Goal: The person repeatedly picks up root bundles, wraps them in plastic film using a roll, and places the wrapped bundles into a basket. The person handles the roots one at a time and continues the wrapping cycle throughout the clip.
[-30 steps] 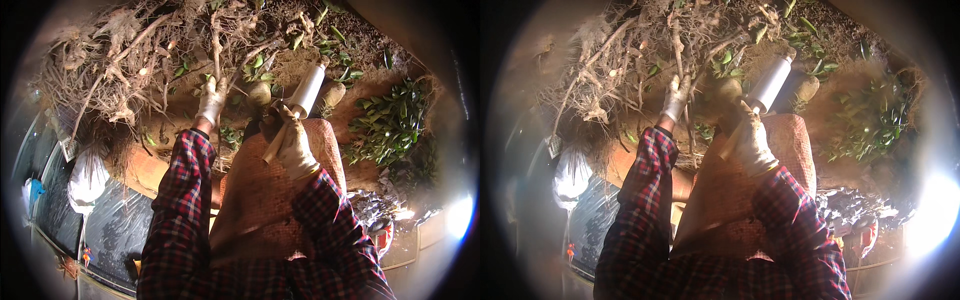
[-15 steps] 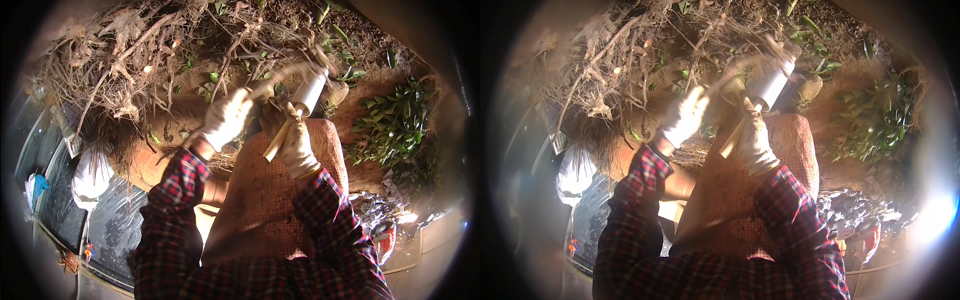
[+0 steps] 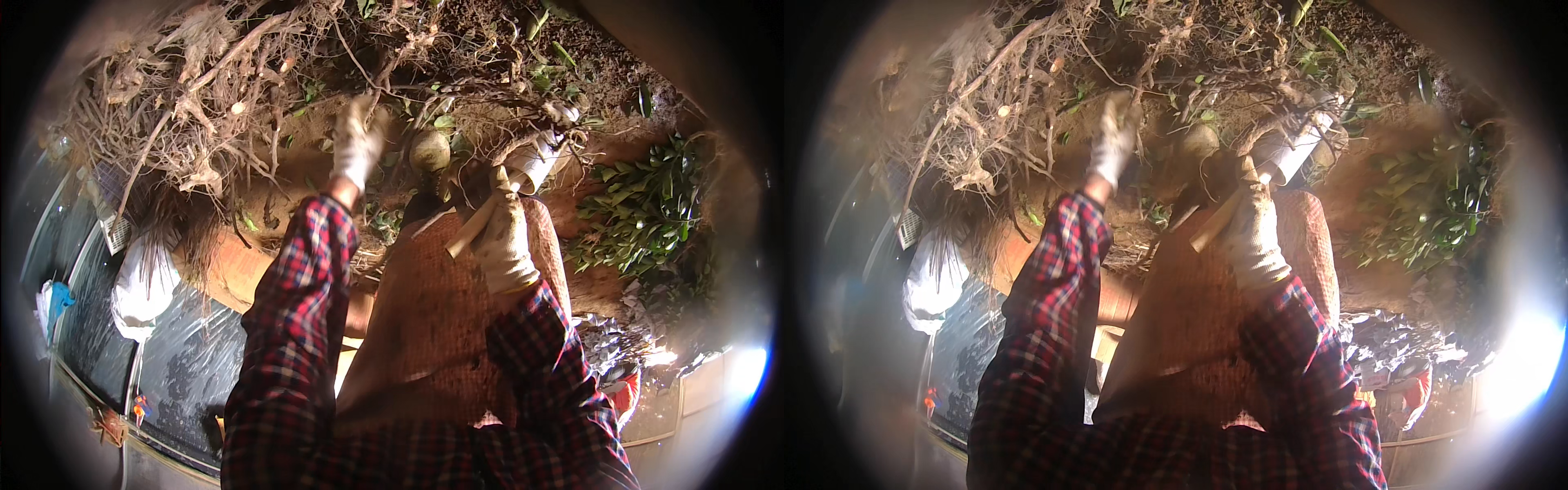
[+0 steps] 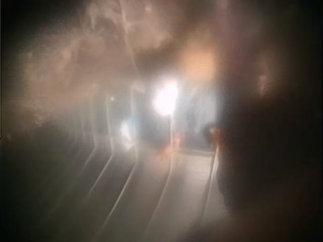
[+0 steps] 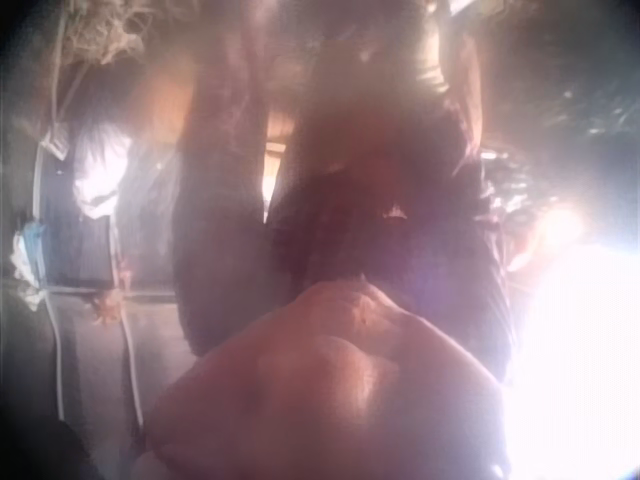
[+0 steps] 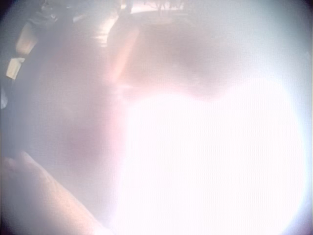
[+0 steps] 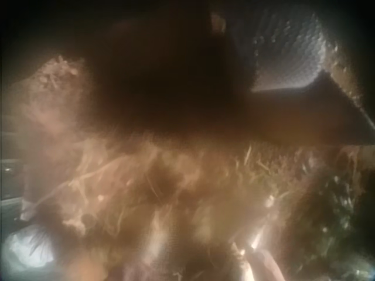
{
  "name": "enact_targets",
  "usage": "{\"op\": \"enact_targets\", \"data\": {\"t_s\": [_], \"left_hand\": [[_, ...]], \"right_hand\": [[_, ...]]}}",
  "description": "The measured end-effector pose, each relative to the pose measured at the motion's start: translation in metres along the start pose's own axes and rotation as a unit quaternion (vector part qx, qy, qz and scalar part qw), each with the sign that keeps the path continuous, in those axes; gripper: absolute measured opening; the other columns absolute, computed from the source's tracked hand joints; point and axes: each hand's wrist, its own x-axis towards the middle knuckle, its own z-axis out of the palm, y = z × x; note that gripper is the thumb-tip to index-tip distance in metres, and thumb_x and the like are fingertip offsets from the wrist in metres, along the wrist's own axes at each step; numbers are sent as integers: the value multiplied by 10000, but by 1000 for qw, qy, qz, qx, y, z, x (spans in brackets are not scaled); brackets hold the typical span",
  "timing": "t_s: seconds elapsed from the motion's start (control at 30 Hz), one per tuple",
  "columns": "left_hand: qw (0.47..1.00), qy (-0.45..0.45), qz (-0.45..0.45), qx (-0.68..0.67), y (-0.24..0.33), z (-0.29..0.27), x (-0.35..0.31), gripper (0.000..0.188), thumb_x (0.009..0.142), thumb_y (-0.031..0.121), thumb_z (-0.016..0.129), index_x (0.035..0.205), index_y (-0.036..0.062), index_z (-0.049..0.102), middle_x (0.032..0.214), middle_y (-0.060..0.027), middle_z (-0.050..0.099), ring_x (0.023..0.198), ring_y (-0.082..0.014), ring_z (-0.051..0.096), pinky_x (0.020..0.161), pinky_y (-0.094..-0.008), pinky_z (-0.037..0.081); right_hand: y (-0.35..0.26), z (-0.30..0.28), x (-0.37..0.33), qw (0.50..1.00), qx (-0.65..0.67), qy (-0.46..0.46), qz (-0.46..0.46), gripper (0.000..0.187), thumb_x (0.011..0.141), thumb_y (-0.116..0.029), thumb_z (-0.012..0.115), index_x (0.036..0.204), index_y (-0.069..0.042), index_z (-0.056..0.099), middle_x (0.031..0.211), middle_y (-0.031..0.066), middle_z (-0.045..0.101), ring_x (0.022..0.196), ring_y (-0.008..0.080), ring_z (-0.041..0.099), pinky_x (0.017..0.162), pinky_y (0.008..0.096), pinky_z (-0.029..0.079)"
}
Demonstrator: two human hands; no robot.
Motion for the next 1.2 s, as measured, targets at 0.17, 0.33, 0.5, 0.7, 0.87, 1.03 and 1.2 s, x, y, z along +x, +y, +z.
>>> {"op": "enact_targets", "data": {"t_s": [0.17, 0.33, 0.5, 0.7, 0.87, 1.03, 1.2], "left_hand": [[985, -62, -129, 95, -13, 19, 60, 703, 938, 494, 523, 1444, 54, 312, 1478, -158, 358, 1350, -284, 367, 1117, -391, 323], [992, -69, -75, -74, 10, -16, 27, 447, 940, 243, 614, 1286, -16, 502, 1092, -74, 638, 956, -139, 608, 836, -253, 479], [990, 48, -13, -129, 37, -53, -47, 229, 951, 157, 577, 1113, -3, 548, 868, -21, 626, 689, -69, 576, 573, -203, 460], [986, 80, 145, -35, 41, -9, -116, 336, 918, 158, 643, 1167, -36, 529, 779, -31, 591, 652, -80, 546, 569, -246, 474], [963, 96, 239, 77, 38, 24, -132, 353, 853, 99, 696, 1151, -20, 549, 997, -200, 646, 829, -315, 651, 714, -360, 538], [962, 58, 242, 111, 31, 11, -144, 412, 815, 59, 683, 1194, 3, 531, 1072, -199, 628, 955, -364, 627, 800, -416, 525], [988, -13, 150, -41, 21, 28, -157, 552, 911, 103, 581, 1399, -9, 348, 1334, -219, 484, 1184, -343, 526, 976, -390, 457]], "right_hand": [[4, 8, -9, 999, -29, 8, -41, 390, 958, -345, 558, 1233, -70, 525, 1070, 70, 608, 910, 232, 607, 844, 389, 522], [-2, 28, 2, 995, -29, 99, 2, 346, 941, -338, 602, 1175, -91, 539, 1029, 66, 626, 888, 241, 621, 809, 415, 537], [-6, 48, -1, 995, 55, 77, 25, 227, 919, -256, 657, 1032, -74, 585, 938, 51, 629, 775, 190, 608, 639, 322, 533], [15, 31, 5, 996, -36, 80, 20, 202, 975, -195, 537, 1114, -49, 544, 1083, 110, 623, 962, 251, 633, 816, 465, 559], [63, -20, 13, 978, -197, -32, -67, 328, 1009, -110, 416, 1325, -29, 446, 1182, 127, 578, 1035, 185, 583, 873, 266, 490], [51, -18, 12, 977, -209, 19, -42, 251, 1001, -132, 412, 1225, -50, 486, 1127, 115, 595, 994, 216, 625, 831, 313, 550], [21, 49, -3, 991, -79, 105, 33, 206, 975, -169, 506, 1144, -52, 524, 1021, 79, 610, 893, 193, 612, 739, 308, 534]]}}
